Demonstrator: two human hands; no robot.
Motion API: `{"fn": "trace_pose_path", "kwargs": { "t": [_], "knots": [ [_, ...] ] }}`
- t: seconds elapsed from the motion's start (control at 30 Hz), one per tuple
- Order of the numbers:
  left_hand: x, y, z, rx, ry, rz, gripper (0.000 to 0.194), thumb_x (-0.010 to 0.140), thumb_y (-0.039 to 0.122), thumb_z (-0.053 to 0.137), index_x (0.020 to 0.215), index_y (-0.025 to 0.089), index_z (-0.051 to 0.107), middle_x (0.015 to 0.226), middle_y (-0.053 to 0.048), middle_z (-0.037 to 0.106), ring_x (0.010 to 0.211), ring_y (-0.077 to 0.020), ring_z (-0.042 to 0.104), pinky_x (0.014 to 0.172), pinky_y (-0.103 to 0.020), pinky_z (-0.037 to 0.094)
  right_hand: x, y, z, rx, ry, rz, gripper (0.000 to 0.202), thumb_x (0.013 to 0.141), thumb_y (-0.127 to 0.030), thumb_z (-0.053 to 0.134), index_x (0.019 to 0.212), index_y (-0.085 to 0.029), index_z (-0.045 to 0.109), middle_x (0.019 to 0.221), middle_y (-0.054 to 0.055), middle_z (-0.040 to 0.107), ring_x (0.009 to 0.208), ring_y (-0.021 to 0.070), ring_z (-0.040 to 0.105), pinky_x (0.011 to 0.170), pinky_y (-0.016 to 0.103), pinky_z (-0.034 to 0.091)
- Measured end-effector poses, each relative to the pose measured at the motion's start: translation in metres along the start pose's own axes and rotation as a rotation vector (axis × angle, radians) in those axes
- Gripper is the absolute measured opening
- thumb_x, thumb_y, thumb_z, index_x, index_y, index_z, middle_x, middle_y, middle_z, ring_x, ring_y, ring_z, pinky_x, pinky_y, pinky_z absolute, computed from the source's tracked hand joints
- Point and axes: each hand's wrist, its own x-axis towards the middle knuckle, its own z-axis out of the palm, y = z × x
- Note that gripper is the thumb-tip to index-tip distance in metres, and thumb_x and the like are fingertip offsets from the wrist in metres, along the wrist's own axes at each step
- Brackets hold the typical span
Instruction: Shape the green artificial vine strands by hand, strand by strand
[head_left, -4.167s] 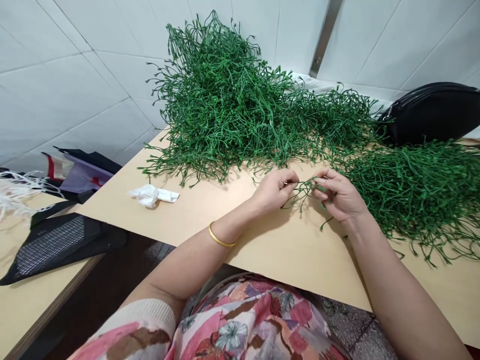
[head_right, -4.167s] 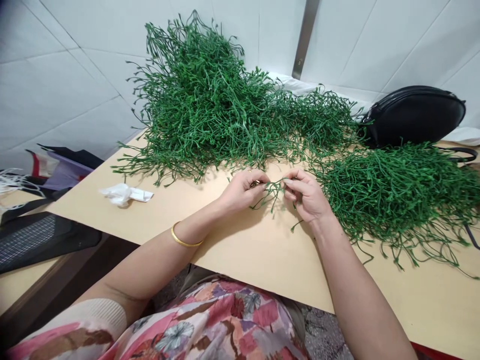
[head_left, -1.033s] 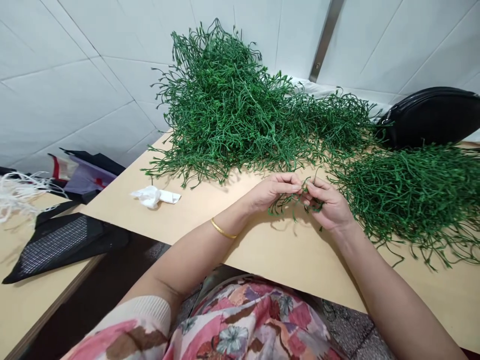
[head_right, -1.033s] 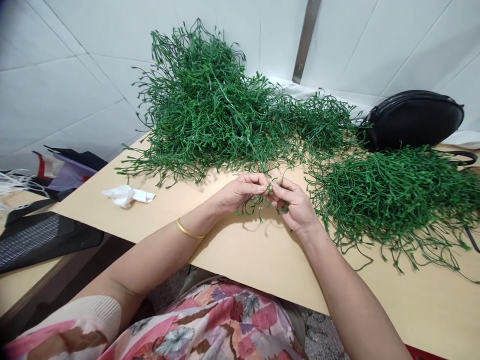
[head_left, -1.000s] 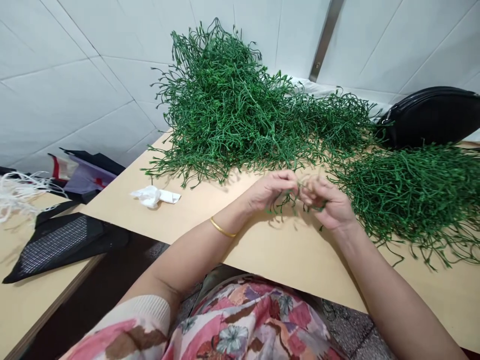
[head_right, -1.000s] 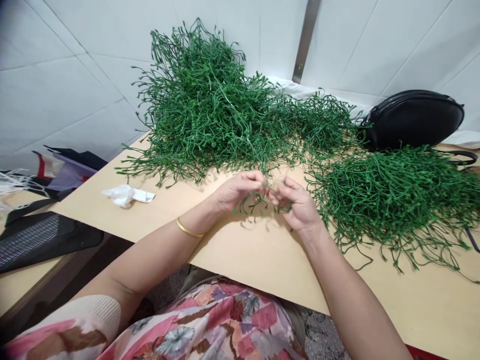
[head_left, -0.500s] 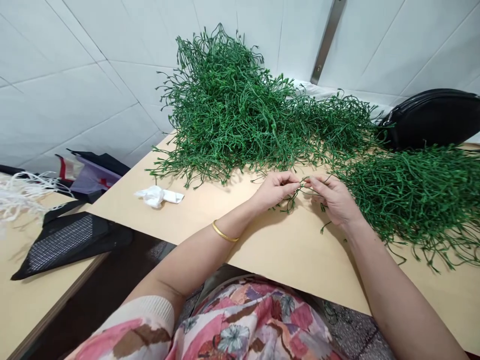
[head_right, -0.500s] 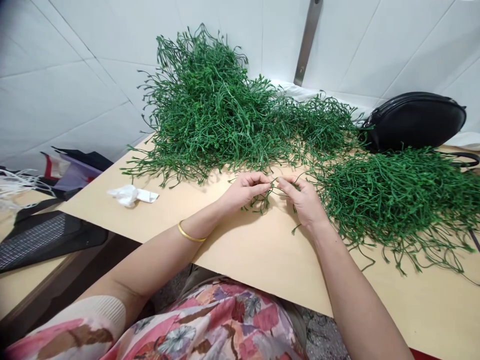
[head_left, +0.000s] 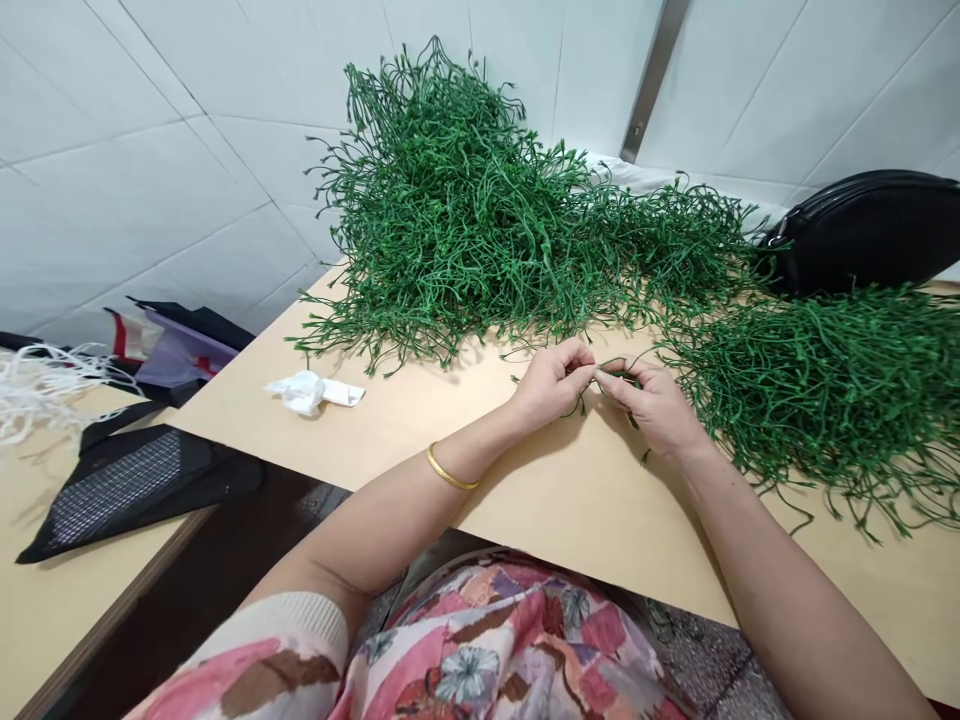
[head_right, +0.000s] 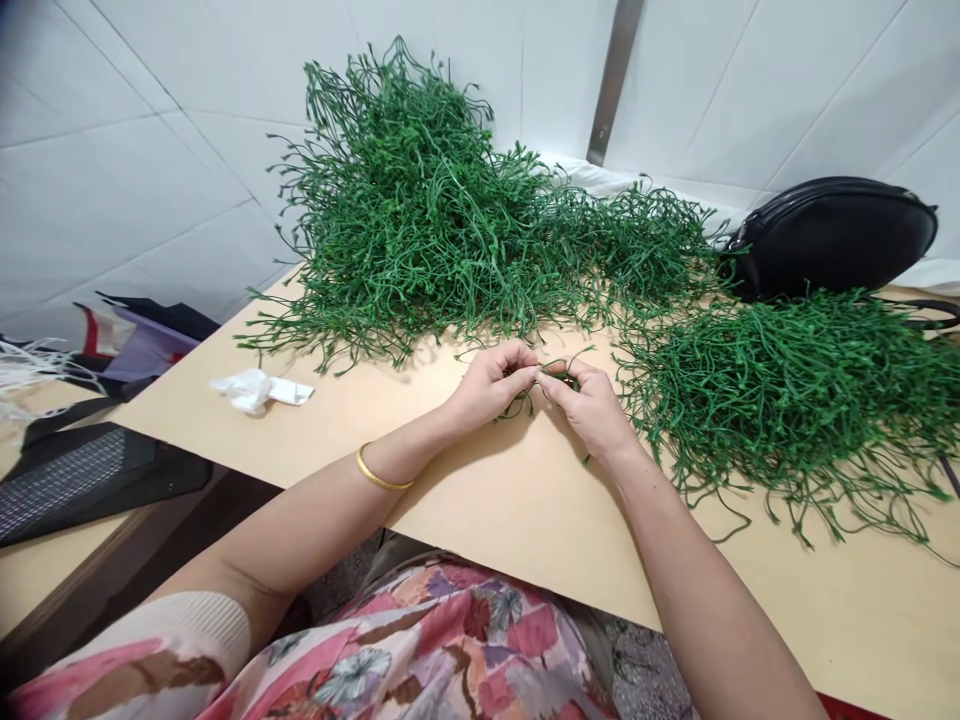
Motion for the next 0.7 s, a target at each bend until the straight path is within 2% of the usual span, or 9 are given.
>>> {"fn": "trace_pose_path", "kwargs": {
  "t": [0.1, 0.2, 0.37, 0.47, 0.57, 0.7],
  "knots": [
    [0.0, 0.0, 0.001, -0.003, -0.051, 0.017, 0.011, 0.076, 0.021, 0.051, 0.068, 0.015, 0.048, 0.062, 0.003, 0.045, 0.06, -0.0073, 0.04, 0.057, -0.022, 0.033, 0.001, 0.001, 0.0, 0.153, -0.009, 0.075, 0.032, 0.059, -0.042, 0.073, 0.069, -0.018, 0.055, 0.048, -0.008, 0.038, 0.044, 0.0049, 0.027, 0.043, 0.021, 0.021],
    [0.001, 0.001, 0.0, -0.024, -0.14, -0.017, 0.014, 0.077, 0.026, 0.052, 0.069, 0.014, 0.051, 0.062, 0.002, 0.047, 0.059, -0.0074, 0.04, 0.056, -0.022, 0.032, 0.004, -0.001, -0.002, 0.238, -0.029, 0.139, 0.034, 0.056, -0.042, 0.075, 0.061, -0.019, 0.05, 0.044, -0.009, 0.033, 0.041, 0.0041, 0.026, 0.043, 0.021, 0.022],
    [0.003, 0.005, -0.005, -0.082, -0.218, -0.103, 0.016, 0.077, 0.026, 0.051, 0.071, 0.012, 0.054, 0.057, 0.003, 0.044, 0.052, -0.0063, 0.035, 0.051, -0.021, 0.028, 0.002, -0.01, -0.005, 0.181, -0.022, 0.17, 0.036, 0.054, -0.044, 0.076, 0.058, -0.017, 0.052, 0.047, -0.006, 0.037, 0.043, 0.0037, 0.027, 0.042, 0.02, 0.021],
    [0.004, 0.003, -0.006, -0.045, -0.2, -0.083, 0.015, 0.076, 0.025, 0.05, 0.069, 0.013, 0.055, 0.056, 0.003, 0.045, 0.053, -0.0068, 0.036, 0.051, -0.021, 0.028, 0.0, -0.012, -0.007, 0.166, -0.063, 0.198, 0.037, 0.054, -0.046, 0.074, 0.059, -0.016, 0.053, 0.054, -0.004, 0.041, 0.045, 0.0035, 0.029, 0.041, 0.02, 0.019],
    [0.004, -0.001, -0.002, 0.162, -0.146, 0.028, 0.013, 0.076, 0.021, 0.049, 0.066, 0.014, 0.055, 0.059, 0.002, 0.048, 0.058, -0.0086, 0.042, 0.057, -0.022, 0.032, -0.003, -0.007, -0.009, 0.03, -0.109, 0.199, 0.036, 0.062, -0.049, 0.068, 0.061, -0.016, 0.052, 0.053, -0.005, 0.038, 0.045, 0.0047, 0.028, 0.042, 0.022, 0.018],
    [0.004, -0.007, 0.002, 0.384, -0.193, 0.143, 0.015, 0.075, 0.015, 0.045, 0.066, 0.014, 0.056, 0.061, 0.001, 0.052, 0.062, -0.0101, 0.045, 0.061, -0.023, 0.033, -0.012, -0.008, -0.008, -0.294, -0.088, 0.085, 0.033, 0.072, -0.045, 0.058, 0.06, -0.017, 0.049, 0.053, -0.004, 0.037, 0.049, 0.0068, 0.03, 0.047, 0.023, 0.023]
  ]
}}
